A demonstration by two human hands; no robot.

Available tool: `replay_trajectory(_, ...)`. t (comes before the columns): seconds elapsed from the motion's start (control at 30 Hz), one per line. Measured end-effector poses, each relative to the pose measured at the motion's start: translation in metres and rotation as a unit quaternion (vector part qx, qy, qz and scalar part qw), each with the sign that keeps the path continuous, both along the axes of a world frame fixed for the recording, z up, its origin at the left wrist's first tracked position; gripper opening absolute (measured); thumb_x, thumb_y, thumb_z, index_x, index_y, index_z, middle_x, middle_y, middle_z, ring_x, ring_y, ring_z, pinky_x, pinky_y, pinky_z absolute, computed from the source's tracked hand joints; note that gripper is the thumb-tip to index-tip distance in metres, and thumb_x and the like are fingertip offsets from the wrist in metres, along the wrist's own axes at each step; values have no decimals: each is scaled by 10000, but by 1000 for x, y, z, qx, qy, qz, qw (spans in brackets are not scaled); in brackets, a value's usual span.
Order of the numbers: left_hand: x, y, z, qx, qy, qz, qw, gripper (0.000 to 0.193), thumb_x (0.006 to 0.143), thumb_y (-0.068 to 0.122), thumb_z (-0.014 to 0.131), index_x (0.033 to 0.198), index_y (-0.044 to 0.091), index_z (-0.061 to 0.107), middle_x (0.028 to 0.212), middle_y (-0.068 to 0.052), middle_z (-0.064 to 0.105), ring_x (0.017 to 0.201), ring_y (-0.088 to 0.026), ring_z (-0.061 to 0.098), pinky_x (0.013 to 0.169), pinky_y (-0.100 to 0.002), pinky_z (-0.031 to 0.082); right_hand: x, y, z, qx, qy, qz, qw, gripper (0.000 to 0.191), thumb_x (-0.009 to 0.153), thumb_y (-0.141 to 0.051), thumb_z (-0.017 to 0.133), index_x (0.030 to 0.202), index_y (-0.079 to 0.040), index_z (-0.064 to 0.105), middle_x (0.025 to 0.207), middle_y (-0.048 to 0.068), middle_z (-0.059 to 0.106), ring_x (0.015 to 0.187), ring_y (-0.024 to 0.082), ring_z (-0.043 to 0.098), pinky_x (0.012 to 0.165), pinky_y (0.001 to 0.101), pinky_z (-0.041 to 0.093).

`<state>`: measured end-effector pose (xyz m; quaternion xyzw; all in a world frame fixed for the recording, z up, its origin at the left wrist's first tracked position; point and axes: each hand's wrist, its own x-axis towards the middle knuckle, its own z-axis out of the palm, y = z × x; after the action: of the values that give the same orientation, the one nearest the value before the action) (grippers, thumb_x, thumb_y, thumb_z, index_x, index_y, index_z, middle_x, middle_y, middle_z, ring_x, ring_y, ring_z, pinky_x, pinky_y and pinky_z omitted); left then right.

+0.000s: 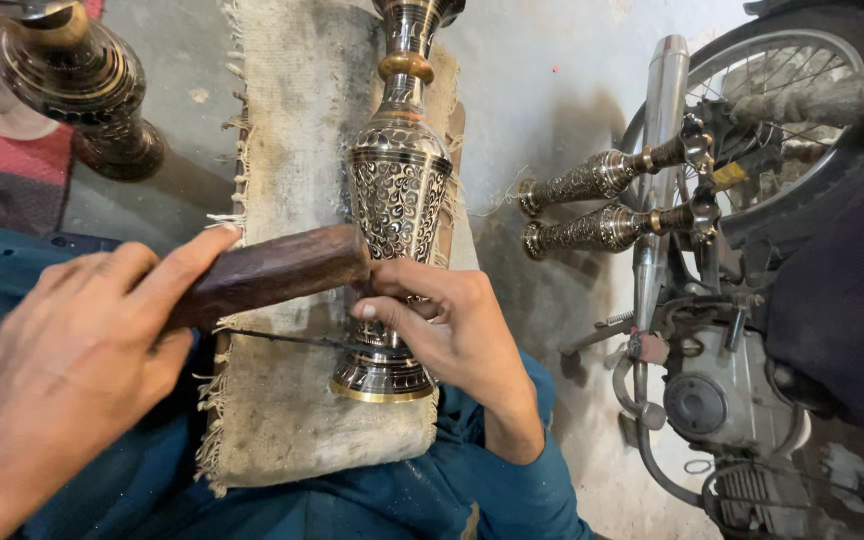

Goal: The person uses a hammer and chisel to engrave intricate patterns onto a metal vase. They repeatedly tap the chisel against the vase surface to create detailed designs.

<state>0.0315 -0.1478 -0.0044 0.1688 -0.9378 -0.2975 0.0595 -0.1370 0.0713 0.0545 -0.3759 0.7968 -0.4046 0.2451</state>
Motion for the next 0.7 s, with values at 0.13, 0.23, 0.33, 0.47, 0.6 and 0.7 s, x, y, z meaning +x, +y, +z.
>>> replay_trajectory(0.13,-3,0,2,128,-129,79,980,910,814,169,740,1644,272,379,943,-96,649,852,-310,693,792,-459,576,-1,1,-1,-19,11,-4,1000,245,886,-65,818,1096,19,723,860,41,731,775,41,631,693,227,565)
replay_trajectory(0.23,-3,0,2,-77,19,-37,996,888,664,166,761,1513,210,502,914,-85,648,903,-328,693,832,-464,539,-3,1,0,-5,24,3,1000,236,891,-61,810,1101,17,736,850,49,736,744,53,626,668,237,545)
replay_trajectory(0.33,-3,-1,2,123,-63,66,988,821,783,126,740,1551,231,472,1176,-52,671,849,-285,701,790,-402,562,-3,3,-1,-43,1,15,999,214,938,-57,772,1129,17,710,934,53,765,844,52,683,774,239,577)
replay_trajectory(0.47,-2,-3,3,-64,13,-14,998,852,703,194,751,1519,227,508,1019,-68,634,899,-304,671,870,-441,537,-5,6,-4,-34,-2,16,999,220,912,-64,798,1108,12,734,912,54,768,816,49,674,738,226,569)
replay_trajectory(0.6,-3,1,5,-57,-5,-14,998,853,707,197,751,1524,234,509,1022,-66,622,922,-308,667,894,-457,535,-6,9,-7,-27,-19,4,999,226,895,-60,816,1092,17,736,891,57,767,821,42,680,732,221,575)
replay_trajectory(0.7,-4,2,9,-58,-34,3,998,851,722,190,761,1532,264,509,971,-80,626,969,-326,665,874,-461,531,-7,9,-9,-32,-15,1,999,211,907,-53,808,1090,22,733,890,58,773,826,39,669,730,226,567)
